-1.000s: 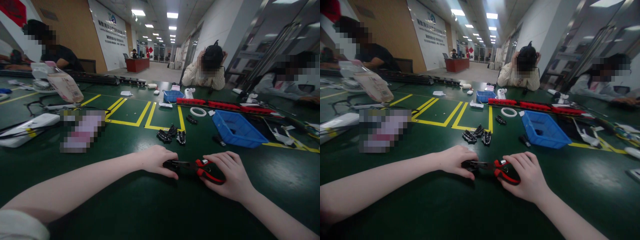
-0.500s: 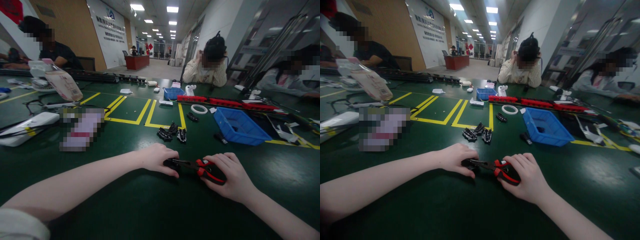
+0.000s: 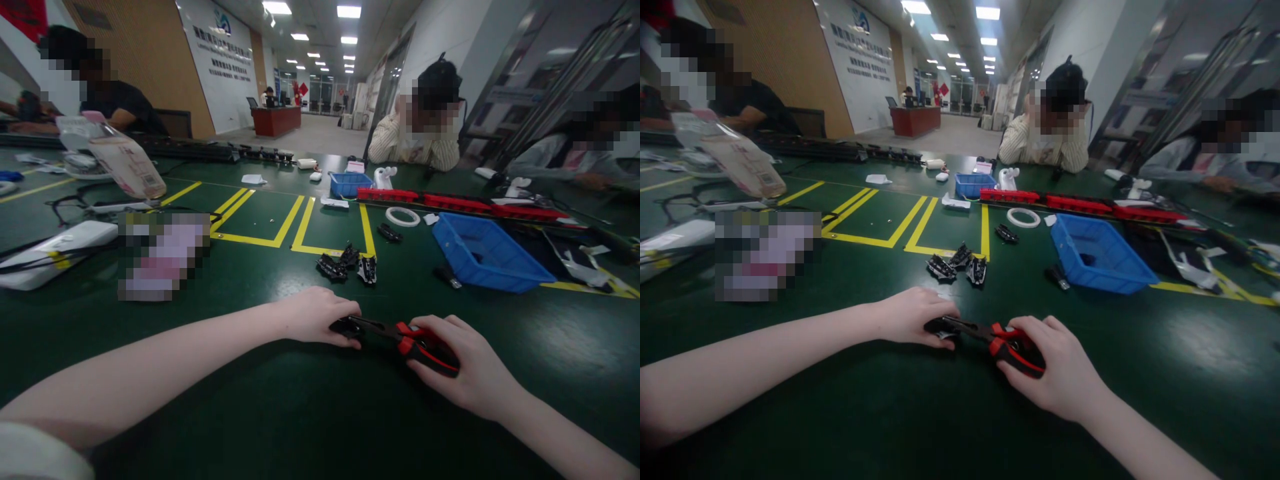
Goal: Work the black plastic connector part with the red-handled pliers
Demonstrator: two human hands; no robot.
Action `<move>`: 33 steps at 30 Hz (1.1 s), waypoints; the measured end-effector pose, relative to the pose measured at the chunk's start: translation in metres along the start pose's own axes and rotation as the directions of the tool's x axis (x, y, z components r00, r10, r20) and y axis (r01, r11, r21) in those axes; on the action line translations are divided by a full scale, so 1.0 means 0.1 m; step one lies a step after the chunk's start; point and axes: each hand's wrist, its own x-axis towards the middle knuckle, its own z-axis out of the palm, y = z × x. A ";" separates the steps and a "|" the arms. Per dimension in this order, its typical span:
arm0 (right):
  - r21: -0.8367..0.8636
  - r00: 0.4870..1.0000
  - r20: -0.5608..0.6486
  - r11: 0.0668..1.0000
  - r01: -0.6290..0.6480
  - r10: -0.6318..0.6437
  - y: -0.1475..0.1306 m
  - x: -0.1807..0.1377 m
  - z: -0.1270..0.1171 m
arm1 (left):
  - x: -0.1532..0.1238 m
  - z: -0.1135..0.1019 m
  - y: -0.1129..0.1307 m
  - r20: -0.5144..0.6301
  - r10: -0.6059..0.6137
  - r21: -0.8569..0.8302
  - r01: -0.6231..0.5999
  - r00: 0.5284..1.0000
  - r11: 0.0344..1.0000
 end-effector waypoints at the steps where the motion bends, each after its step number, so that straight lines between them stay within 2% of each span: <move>1: -0.001 1.000 0.001 1.000 -0.003 0.003 0.00 0.00 0.00 | 0.00 0.00 0.00 0.004 0.000 -0.005 0.000 1.000 1.000; 6: -0.024 0.999 -0.025 0.999 0.033 -0.034 0.00 0.00 0.00 | -0.01 -0.01 0.00 0.003 0.022 -0.023 -0.022 1.000 0.999; 13: -0.203 0.962 -0.155 0.960 0.193 -0.226 0.09 0.01 -0.01 | -0.01 -0.06 -0.01 0.006 0.045 -0.101 -0.045 0.999 0.994; 16: -0.259 0.942 -0.169 0.935 0.242 -0.290 0.11 0.01 -0.01 | 0.00 -0.07 -0.01 0.002 0.044 -0.103 -0.044 0.999 0.994; 19: -0.253 0.942 -0.169 0.937 0.241 -0.289 0.11 0.02 -0.02 | 0.00 -0.07 -0.02 -0.005 0.055 -0.101 -0.055 0.998 0.993; 25: -0.238 0.935 -0.265 0.955 0.176 -0.238 0.11 0.04 -0.03 | -0.01 -0.04 -0.02 -0.019 0.045 -0.076 -0.046 0.999 0.996; 33: -0.223 0.941 -0.264 0.962 0.156 -0.213 0.14 0.05 -0.02 | -0.01 -0.02 0.00 -0.070 0.074 0.025 -0.072 0.995 0.997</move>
